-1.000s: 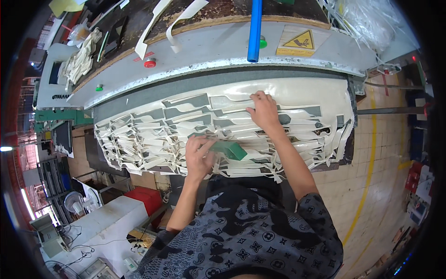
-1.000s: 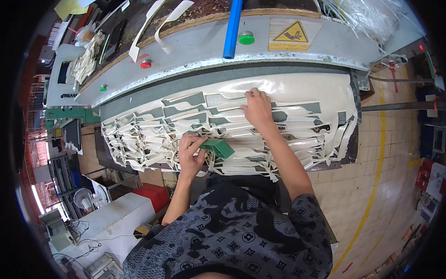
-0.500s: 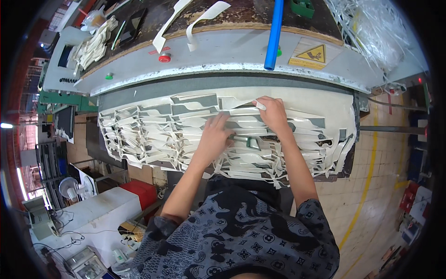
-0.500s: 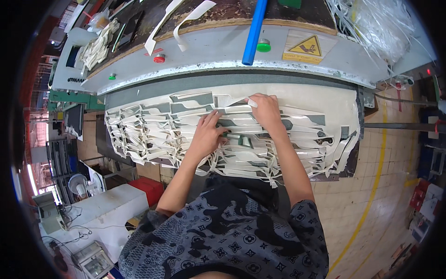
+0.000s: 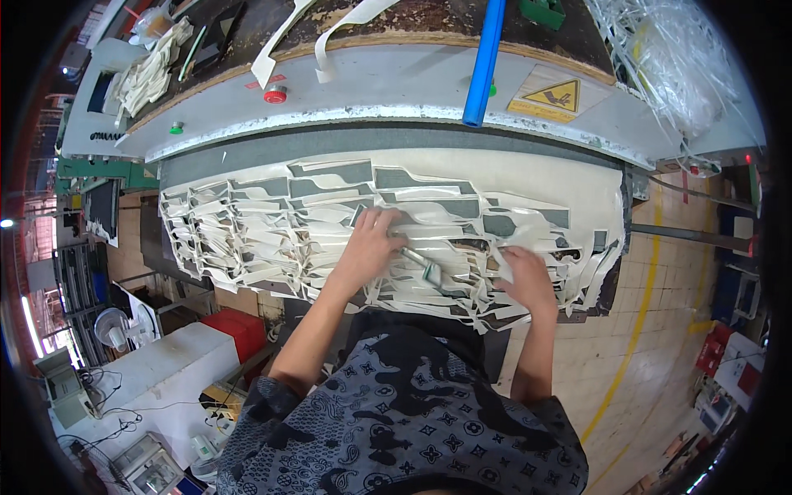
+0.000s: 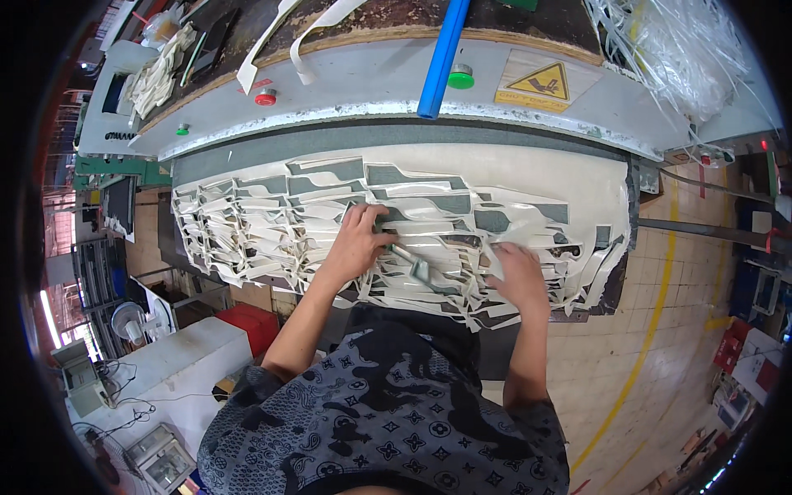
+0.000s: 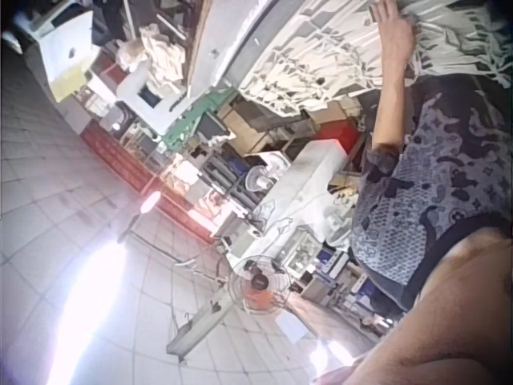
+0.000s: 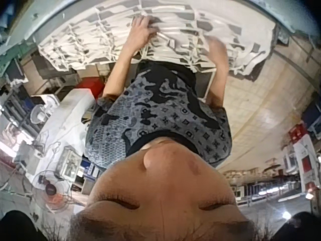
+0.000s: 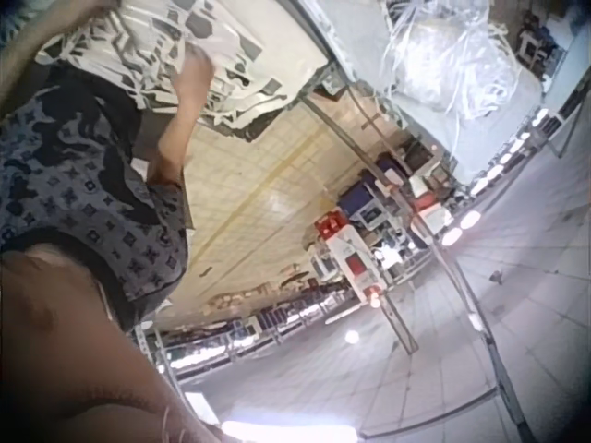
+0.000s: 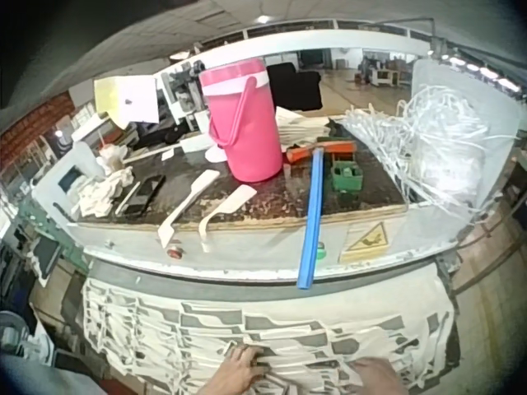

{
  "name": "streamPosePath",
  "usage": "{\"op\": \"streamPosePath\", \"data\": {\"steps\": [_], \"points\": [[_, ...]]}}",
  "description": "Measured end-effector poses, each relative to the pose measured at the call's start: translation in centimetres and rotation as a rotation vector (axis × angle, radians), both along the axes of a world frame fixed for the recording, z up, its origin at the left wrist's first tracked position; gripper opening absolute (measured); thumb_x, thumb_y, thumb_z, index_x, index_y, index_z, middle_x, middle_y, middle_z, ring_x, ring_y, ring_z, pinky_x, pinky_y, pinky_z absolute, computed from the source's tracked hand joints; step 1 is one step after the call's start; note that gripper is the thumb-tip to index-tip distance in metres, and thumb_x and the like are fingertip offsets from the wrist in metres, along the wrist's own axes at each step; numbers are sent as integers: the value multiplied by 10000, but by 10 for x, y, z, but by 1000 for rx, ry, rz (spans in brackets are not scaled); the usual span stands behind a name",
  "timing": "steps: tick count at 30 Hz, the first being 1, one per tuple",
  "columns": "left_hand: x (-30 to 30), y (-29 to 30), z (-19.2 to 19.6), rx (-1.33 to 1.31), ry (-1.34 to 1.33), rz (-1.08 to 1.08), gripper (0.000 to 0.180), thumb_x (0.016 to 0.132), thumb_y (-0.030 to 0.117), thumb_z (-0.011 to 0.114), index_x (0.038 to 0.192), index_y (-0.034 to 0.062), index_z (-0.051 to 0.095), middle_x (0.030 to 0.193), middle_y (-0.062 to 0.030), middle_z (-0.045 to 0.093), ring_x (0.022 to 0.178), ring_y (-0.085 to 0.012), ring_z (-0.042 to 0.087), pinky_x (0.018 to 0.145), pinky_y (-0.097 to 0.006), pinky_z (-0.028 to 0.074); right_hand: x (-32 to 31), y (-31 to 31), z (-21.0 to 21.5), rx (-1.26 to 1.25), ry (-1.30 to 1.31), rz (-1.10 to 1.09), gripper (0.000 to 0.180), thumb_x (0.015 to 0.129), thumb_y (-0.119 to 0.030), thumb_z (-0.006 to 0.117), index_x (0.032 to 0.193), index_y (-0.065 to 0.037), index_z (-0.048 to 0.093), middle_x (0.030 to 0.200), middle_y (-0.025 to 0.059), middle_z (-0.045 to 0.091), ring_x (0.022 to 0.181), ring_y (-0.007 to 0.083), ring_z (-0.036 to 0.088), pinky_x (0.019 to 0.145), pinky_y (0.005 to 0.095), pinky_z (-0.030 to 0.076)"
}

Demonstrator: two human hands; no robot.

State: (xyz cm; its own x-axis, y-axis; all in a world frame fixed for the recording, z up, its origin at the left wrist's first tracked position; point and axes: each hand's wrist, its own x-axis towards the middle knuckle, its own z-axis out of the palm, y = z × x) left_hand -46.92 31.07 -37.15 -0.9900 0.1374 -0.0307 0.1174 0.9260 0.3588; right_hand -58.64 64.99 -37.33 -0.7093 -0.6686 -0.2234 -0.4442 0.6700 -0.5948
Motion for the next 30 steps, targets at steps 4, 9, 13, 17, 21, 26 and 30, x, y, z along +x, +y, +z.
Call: {"op": "streamPosePath", "data": {"steps": [4, 9, 13, 17, 21, 26, 30], "points": [[25, 7, -6, 5, -83, 32, 385, 728, 48, 791, 1090, 179, 807, 1392, -157, 526, 1297, -408, 481, 1138, -512, 406, 0, 20, 1, -141, -38, -185, 489, 799, -345, 889, 1137, -15, 762, 1108, 126, 773, 1021, 317, 736, 897, 437, 563], [25, 30, 8, 97, 8, 515, 575, 820, 230, 810, 1352, 89, 641, 1140, -262, 659, 1079, -465, 652, 921, -523, 543, -37, 18, -39, 185, 25, -885, 666, 814, -590, 836, 1123, -7, 744, 889, 128, 765, 805, 322, 750, 776, 450, 589], [12, 44, 8, 82, -265, 846, 909, 885, 503, 780, 1527, -14, 399, 781, -245, 726, 746, -472, 726, 693, -537, 579, -28, 7, -54, 255, 151, -880, 621, 809, -552, 861, 1095, -15, 739, 817, 117, 752, 742, 315, 738, 730, 452, 583], [7, 46, -11, 175, -215, 849, 909, 833, 436, 823, 1503, -21, 412, 822, -275, 727, 794, -477, 728, 729, -536, 581, -21, 10, -77, -4, 63, -817, 500, 813, -346, 906, 1130, -4, 727, 806, 109, 752, 715, 243, 731, 697, 359, 574], [25, 29, -30, 343, -140, 828, 746, 863, 250, 834, 1433, 7, 421, 820, -231, 736, 740, -353, 736, 670, -435, 577, -12, 11, -69, -261, -5, -902, 318, 838, -118, 873, 1101, 5, 743, 761, 70, 721, 681, 178, 683, 676, 311, 556], [48, 26, 25, 857, 6, 719, 565, 959, 25, 756, 1417, 6, 425, 992, -107, 736, 871, -163, 733, 745, -301, 586, -5, 23, -11, -496, 83, -553, 248, 894, -58, 812, 1113, 10, 718, 841, 72, 663, 813, 180, 662, 794, 336, 547], [65, 17, 55, 1066, 119, 510, 483, 946, -42, 733, 1383, -13, 529, 1146, -119, 720, 1062, -196, 725, 909, -339, 606, -2, -24, 30, -1169, -307, -197, 183, 1041, -176, 665, 1121, -19, 618, 932, 80, 586, 908, 208, 619, 837, 376, 514]]}}
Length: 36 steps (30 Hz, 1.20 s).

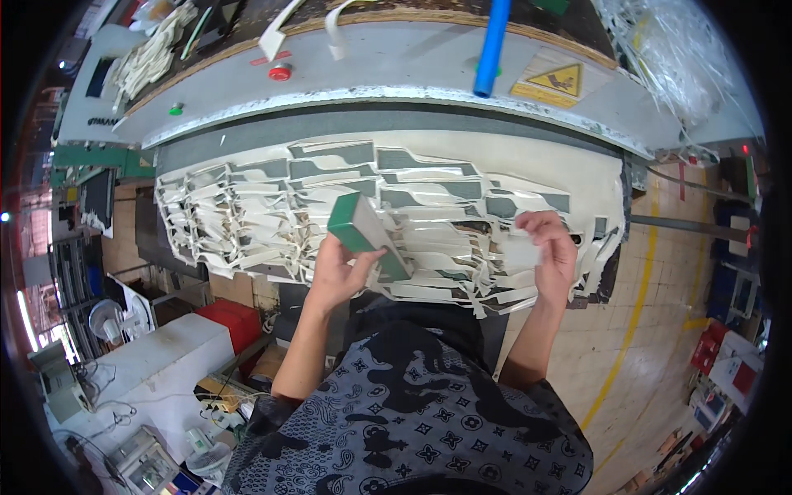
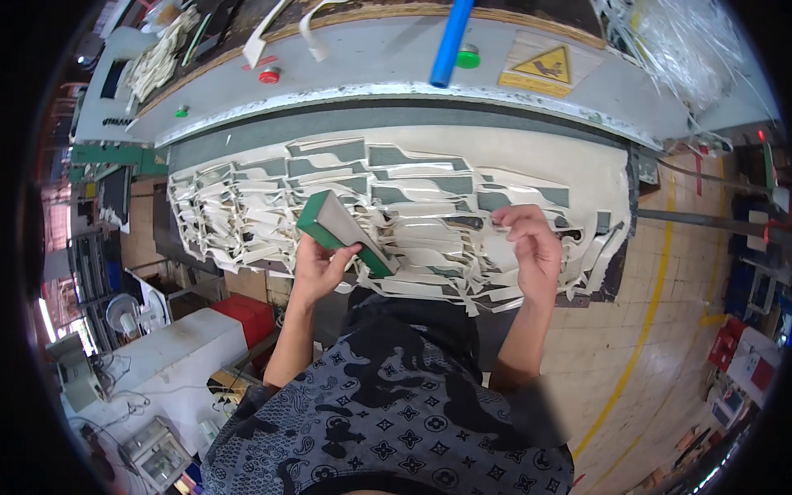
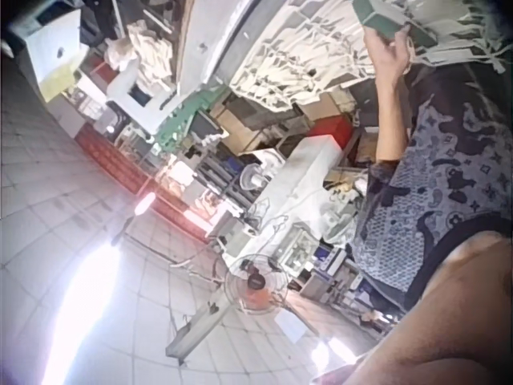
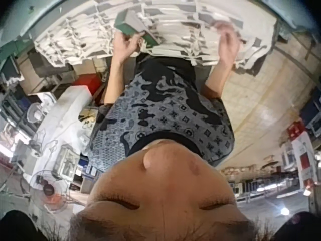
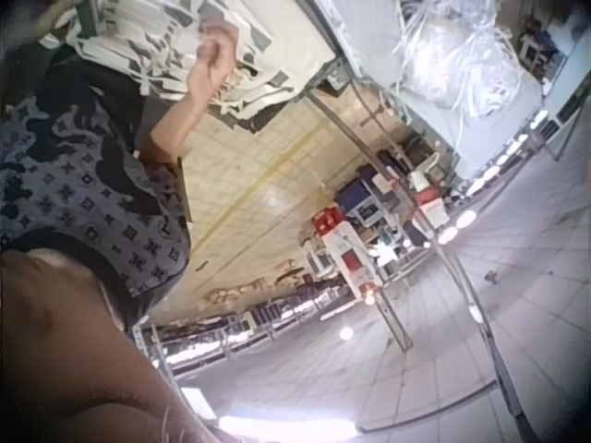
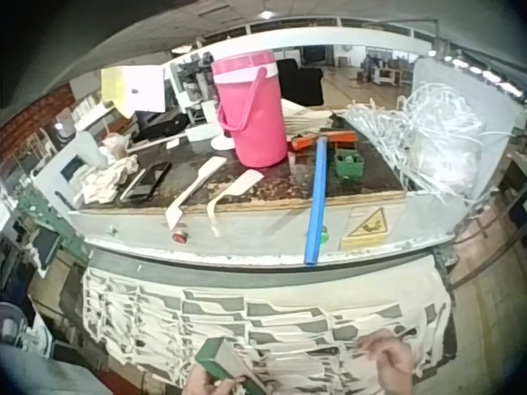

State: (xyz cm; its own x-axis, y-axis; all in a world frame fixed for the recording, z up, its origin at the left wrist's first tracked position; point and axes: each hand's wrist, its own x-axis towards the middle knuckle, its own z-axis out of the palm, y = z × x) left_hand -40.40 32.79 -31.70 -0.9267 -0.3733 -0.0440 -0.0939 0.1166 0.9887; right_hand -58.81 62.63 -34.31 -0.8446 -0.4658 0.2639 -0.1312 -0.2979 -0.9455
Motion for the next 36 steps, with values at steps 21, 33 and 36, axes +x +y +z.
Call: {"op": "streamPosePath", "data": {"steps": [21, 33, 36], "points": [[24, -52, 62, -397, 173, -147, 442, 903, -41, 734, 1332, 43, 665, 1377, -222, 639, 1231, -429, 666, 973, -455, 579, 114, -237, 60, -146, -215, 185, 739, 1049, -545, 623, 1517, 7, 472, 1371, 111, 545, 1229, 179, 553, 1080, 346, 435], [124, -198, 29, -402, 350, 324, 277, 923, -122, 715, 1144, 5, 605, 1137, -95, 614, 940, -138, 637, 786, -274, 556, 43, -271, 4, -930, -770, -239, 441, 1141, -368, 483, 1385, -5, 532, 1219, 125, 621, 1181, 268, 616, 1121, 420, 494], [151, -257, 11, -104, 316, 527, 235, 977, -96, 674, 1182, -17, 591, 1112, -84, 597, 951, -124, 618, 790, -261, 540, 40, -302, 86, -298, -439, -478, 489, 1147, -398, 453, 1406, 10, 525, 1219, 150, 647, 1199, 287, 622, 1175, 440, 451]]}}
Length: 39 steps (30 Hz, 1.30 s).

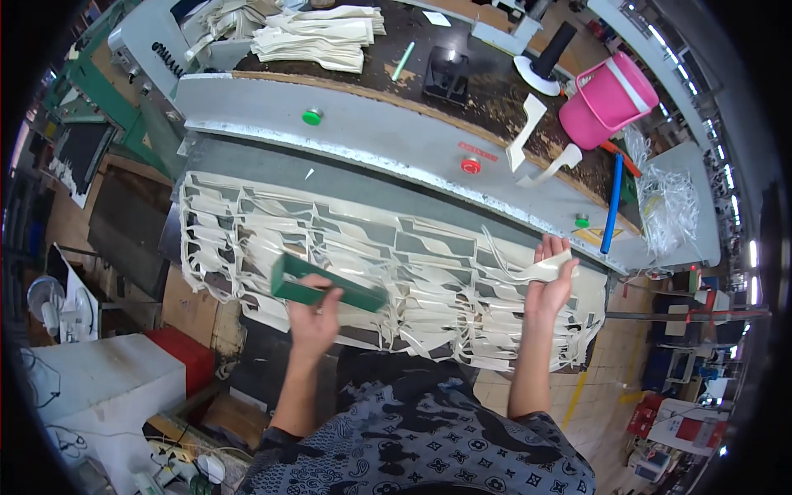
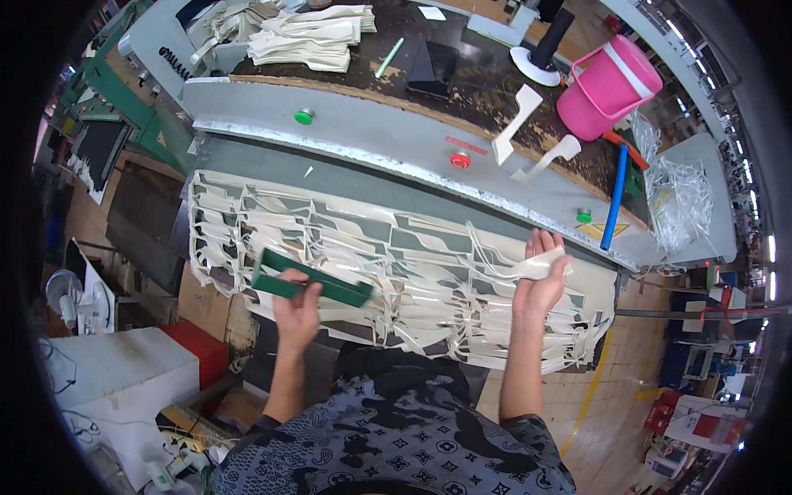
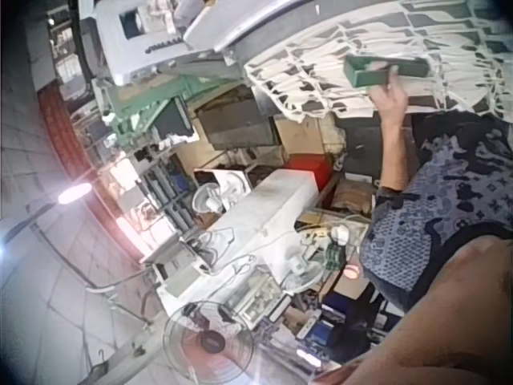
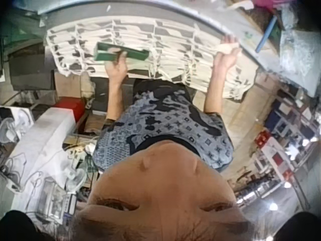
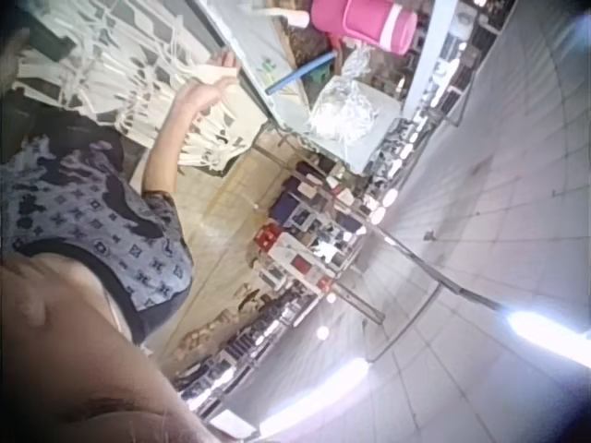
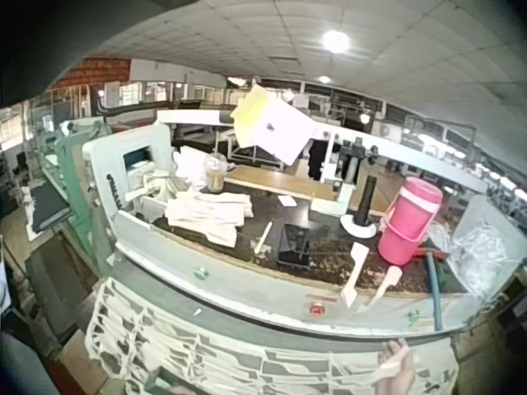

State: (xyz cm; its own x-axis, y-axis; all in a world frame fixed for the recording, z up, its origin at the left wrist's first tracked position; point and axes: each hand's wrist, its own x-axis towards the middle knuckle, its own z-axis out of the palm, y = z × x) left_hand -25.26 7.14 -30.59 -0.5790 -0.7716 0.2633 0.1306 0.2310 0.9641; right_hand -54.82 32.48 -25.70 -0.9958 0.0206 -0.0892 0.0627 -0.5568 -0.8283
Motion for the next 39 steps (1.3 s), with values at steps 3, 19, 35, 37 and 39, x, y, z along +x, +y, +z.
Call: {"op": "streamPosePath", "data": {"steps": [3, 19, 35, 37, 39], "points": [[12, -56, -8, -81, -48, 7, 159, 982, -91, 663, 1133, -49, 639, 1043, -100, 648, 885, -140, 661, 757, -275, 559, -7, -26, 45, 556, 198, 285, 471, 1152, -418, 439, 1336, -25, 624, 1150, 101, 687, 1121, 206, 624, 1070, 397, 466], [-9, -80, 0, 64, -80, -203, 328, 900, -28, 771, 1181, -75, 610, 1007, -165, 734, 892, -236, 771, 691, -332, 636, -250, -197, 159, 1623, 780, 116, 608, 902, -473, 822, 1300, -31, 695, 1030, 179, 779, 970, 315, 766, 851, 398, 589], [-133, 75, -76, 889, -372, -106, 463, 1000, 77, 740, 1279, 16, 377, 1060, -183, 689, 854, -279, 767, 705, -390, 691, 66, 18, -94, 1259, 1137, 702, 423, 836, -210, 806, 1232, -88, 721, 1231, 68, 725, 1198, 287, 644, 1056, 484, 480], [-164, 109, -80, 910, -336, -128, 461, 999, 79, 742, 1273, 11, 378, 1059, -185, 687, 855, -286, 769, 708, -387, 690, 39, 60, -119, 1345, 1173, 557, 401, 854, -168, 758, 1245, -90, 717, 1296, 54, 719, 1226, 266, 640, 1072, 483, 472], [-199, 148, -82, 925, -301, -147, 456, 999, 79, 743, 1266, 7, 380, 1059, -188, 684, 860, -293, 769, 718, -386, 689, -2, 88, -116, 1325, 1102, 531, 401, 859, -33, 704, 1257, -87, 710, 1319, 60, 710, 1244, 266, 641, 1079, 490, 471]]}}
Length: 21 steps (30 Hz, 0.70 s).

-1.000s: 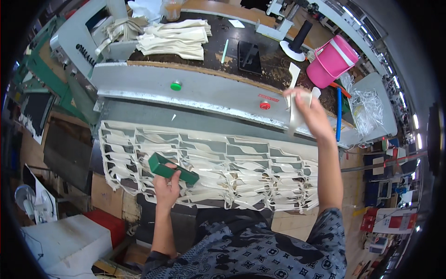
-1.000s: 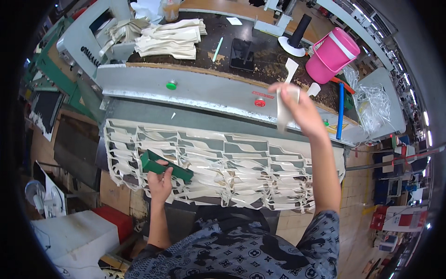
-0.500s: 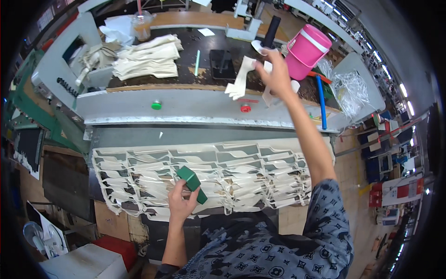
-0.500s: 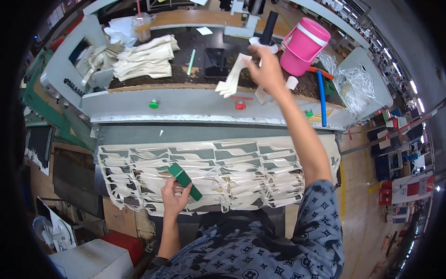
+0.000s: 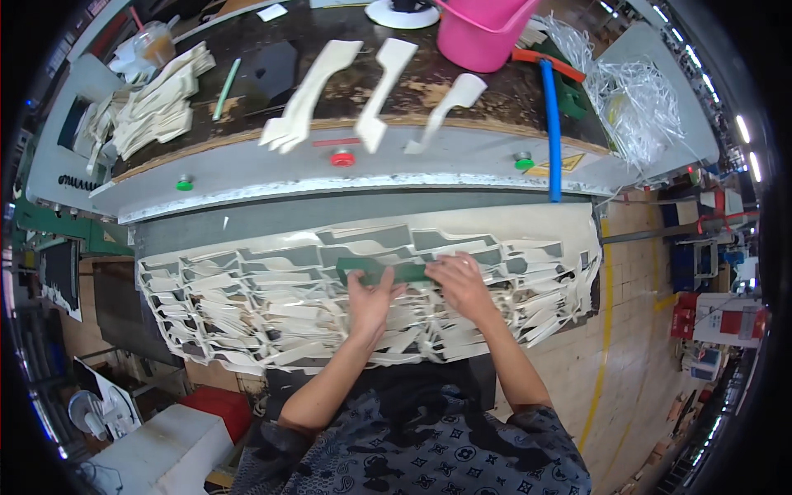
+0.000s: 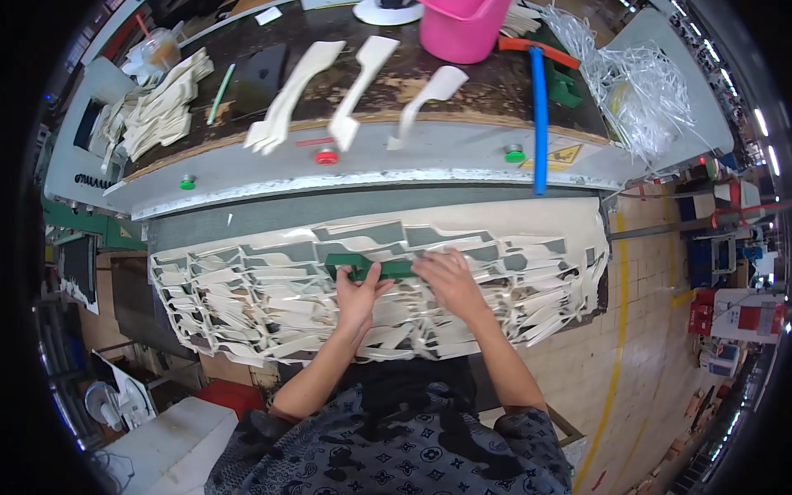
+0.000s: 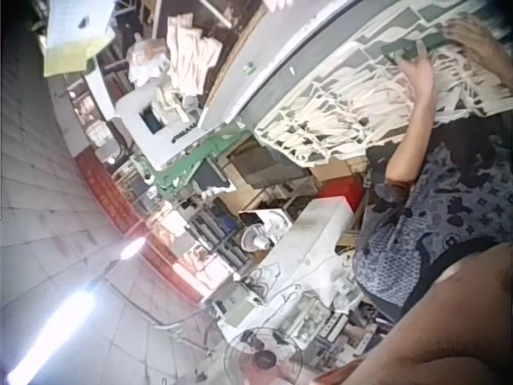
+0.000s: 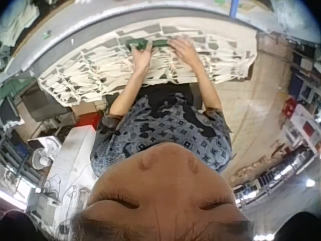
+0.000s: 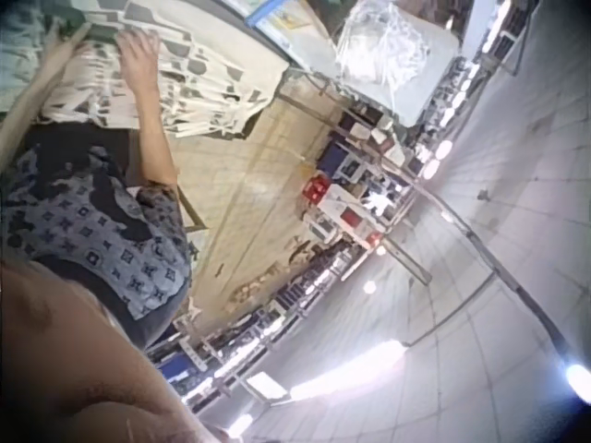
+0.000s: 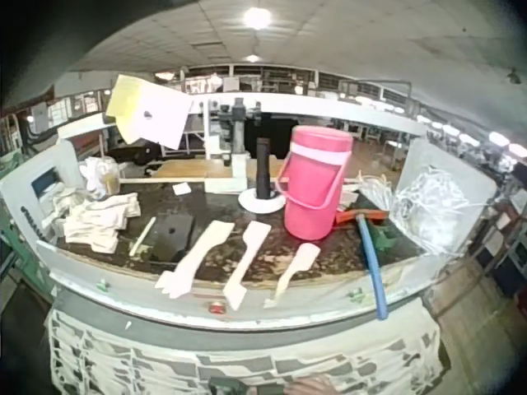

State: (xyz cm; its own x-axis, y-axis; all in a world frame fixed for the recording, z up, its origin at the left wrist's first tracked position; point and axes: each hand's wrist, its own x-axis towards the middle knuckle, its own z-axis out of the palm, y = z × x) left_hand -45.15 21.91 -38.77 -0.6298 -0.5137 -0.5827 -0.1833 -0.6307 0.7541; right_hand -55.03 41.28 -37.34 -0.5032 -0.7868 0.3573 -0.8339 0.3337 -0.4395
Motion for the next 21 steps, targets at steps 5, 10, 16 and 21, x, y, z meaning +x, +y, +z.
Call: {"op": "streamPosePath", "data": {"steps": [5, 10, 16, 21], "points": [[-86, 62, -6, -83, 27, -156, 450, 1000, 101, 751, 1249, 0, 390, 1016, -180, 701, 872, -302, 771, 764, -391, 680, -113, 69, -12, -65, -228, -38, 442, 865, 16, 708, 1292, -95, 699, 1330, 112, 691, 1217, 336, 651, 1108, 492, 470], [-130, 73, -31, -428, -180, -400, 516, 956, 153, 792, 1320, -31, 475, 900, -152, 739, 801, -243, 767, 728, -361, 630, -158, 99, -65, -28, -510, -94, 465, 887, -31, 755, 1342, -89, 678, 1298, 145, 680, 1228, 371, 615, 1079, 450, 498], [-96, 67, -38, -1116, -268, -379, 439, 911, 175, 831, 1240, -47, 644, 743, -113, 728, 632, -176, 695, 623, -323, 552, -148, 105, -90, -103, -438, -209, 433, 870, -69, 789, 1290, -49, 685, 1279, 136, 677, 1211, 363, 608, 1075, 446, 483], [-72, 79, 11, -74, -189, -428, 500, 1063, 499, 639, 1068, 5, 720, 884, -61, 751, 704, -127, 672, 621, -277, 532, -113, 92, 4, -186, -259, 40, 384, 848, -130, 784, 1225, -125, 712, 1228, 86, 693, 1144, 308, 640, 1078, 475, 478]]}}
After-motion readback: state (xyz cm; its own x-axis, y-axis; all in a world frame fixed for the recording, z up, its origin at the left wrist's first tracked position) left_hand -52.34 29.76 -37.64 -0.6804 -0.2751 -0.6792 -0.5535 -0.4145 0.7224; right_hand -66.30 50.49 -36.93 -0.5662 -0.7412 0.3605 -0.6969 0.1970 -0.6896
